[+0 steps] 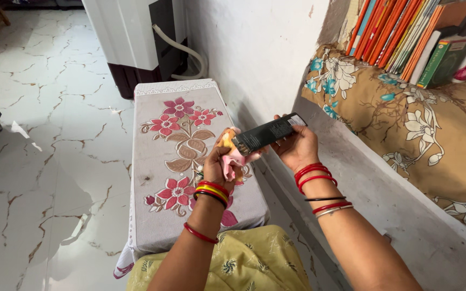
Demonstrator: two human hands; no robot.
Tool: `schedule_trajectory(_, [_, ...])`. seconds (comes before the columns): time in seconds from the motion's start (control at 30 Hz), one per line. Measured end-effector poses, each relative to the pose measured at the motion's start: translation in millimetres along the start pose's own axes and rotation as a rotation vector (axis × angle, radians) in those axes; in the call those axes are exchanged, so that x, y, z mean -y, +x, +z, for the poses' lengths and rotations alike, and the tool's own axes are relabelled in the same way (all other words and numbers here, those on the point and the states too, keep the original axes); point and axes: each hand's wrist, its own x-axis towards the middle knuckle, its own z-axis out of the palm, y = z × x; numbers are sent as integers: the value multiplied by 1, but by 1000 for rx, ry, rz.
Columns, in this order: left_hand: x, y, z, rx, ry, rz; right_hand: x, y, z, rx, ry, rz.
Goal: The person wipes a shelf and a small stool with a pink cloth, then places a pen, a small box, and several colored markers into a white mug on the shelf. The person also arranges a stack of orange notebooks and a pink folder on the shelf.
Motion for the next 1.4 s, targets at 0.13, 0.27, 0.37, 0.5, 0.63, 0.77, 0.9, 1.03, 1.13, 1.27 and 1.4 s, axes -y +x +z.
schedule_trajectory(0.13, [-3,-1,4,-20,-157,2,-7,7,-6,-40,49,0])
schedule_trajectory(0.27, [-6,-8,-1,-60,-40,-21,-8,11,-7,-40,44,-1])
schedule_trajectory(0.37, [-8,-11,-7,65,70,15,-9,15,-10,-54,62,-1])
schedule_trajectory(0.5, [6,0,-7,-104,273,62,-22,23,-18,-42,-5,1])
schedule_trajectory(0.63, [9,15,-12,-124,296,183,-34,29,-23,-91,34,-13])
schedule_trajectory(0.77, [1,11,-17,-166,202,42,-35,32,-20,-134,59,-46])
schedule_trajectory(0.9, [0,8,-5,-156,392,49,-41,31,-15,-96,15,-7])
schedule_trajectory(1.03, [3,8,10,-116,220,55,-41,31,-22,-140,-26,-19])
schedule_trajectory(1.13, [9,12,10,-95,467,163,-40,35,-34,-177,-20,-7])
schedule_trajectory(1.27, [16,21,-3,49,520,247,-41,44,-51,-164,24,117])
schedule_trajectory(1.4, [16,28,-9,74,1289,601,-44,42,-56,-131,-191,170])
